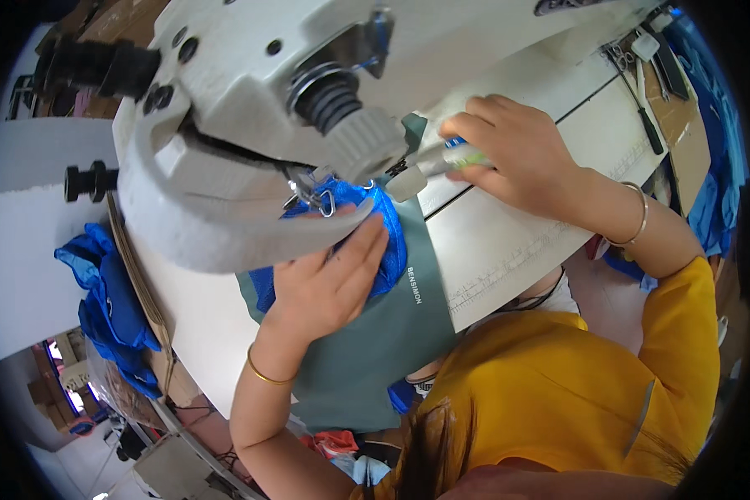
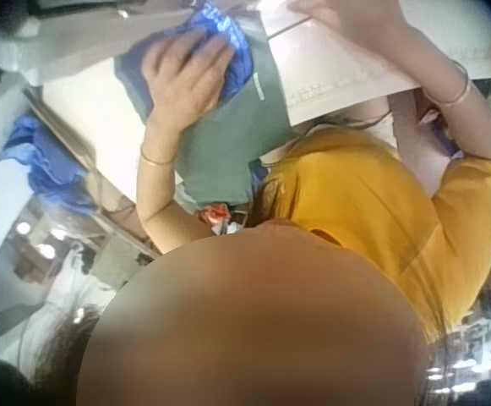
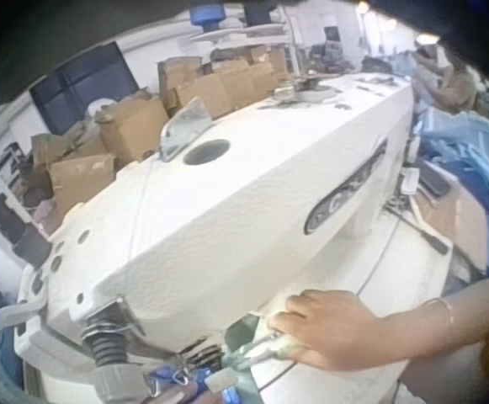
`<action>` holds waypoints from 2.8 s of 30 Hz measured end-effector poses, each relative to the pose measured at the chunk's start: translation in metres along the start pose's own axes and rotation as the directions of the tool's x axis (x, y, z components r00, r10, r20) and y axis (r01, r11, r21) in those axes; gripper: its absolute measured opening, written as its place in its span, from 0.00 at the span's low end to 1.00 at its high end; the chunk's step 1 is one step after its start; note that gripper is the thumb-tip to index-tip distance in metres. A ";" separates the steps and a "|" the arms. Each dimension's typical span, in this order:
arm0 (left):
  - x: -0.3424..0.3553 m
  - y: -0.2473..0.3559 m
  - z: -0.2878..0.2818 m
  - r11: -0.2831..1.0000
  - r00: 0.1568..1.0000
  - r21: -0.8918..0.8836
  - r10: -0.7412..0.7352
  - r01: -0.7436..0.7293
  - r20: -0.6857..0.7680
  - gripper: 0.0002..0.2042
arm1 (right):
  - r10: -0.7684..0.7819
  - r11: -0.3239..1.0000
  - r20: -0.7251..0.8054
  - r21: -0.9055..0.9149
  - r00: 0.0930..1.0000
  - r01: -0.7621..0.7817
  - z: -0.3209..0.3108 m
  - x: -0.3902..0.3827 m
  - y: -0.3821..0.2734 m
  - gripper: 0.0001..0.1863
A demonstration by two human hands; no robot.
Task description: Sewing a blue mesh pocket onto a fabric panel using an industrial sewing machine.
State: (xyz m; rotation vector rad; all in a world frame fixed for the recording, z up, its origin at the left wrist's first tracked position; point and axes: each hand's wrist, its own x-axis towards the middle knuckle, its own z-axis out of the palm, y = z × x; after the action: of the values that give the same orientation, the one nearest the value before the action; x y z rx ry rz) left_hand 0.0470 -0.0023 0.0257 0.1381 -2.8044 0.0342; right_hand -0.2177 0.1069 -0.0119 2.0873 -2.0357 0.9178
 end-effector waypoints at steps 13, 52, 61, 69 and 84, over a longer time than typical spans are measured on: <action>-0.009 0.000 0.021 0.984 0.966 -0.063 0.150 -0.167 -0.213 0.11 | 0.476 -0.256 0.676 0.719 0.563 -0.646 0.004 -0.008 -0.109 0.18; 0.009 0.033 0.040 0.951 0.955 0.091 -0.291 0.296 -0.060 0.20 | -0.379 0.924 0.070 0.079 0.923 0.373 0.022 0.000 -0.017 0.16; 0.010 0.042 0.035 0.910 0.913 0.084 -0.400 0.406 -0.073 0.18 | -0.432 0.902 0.100 0.044 0.896 0.430 0.018 -0.001 -0.014 0.16; 0.011 0.038 0.039 0.910 0.907 0.051 -0.404 0.412 -0.118 0.16 | -0.378 0.925 0.097 0.075 0.921 0.372 0.021 0.004 -0.012 0.17; 0.014 0.036 0.041 0.906 0.900 0.040 -0.411 0.420 -0.141 0.19 | -0.356 0.933 0.086 0.077 0.930 0.350 0.019 0.008 -0.014 0.14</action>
State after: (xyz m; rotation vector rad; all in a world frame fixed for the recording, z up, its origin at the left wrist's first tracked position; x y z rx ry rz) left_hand 0.0166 0.0305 -0.0085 0.7235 -2.5851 0.0376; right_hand -0.1979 0.0930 -0.0193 2.4655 -1.6025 0.8367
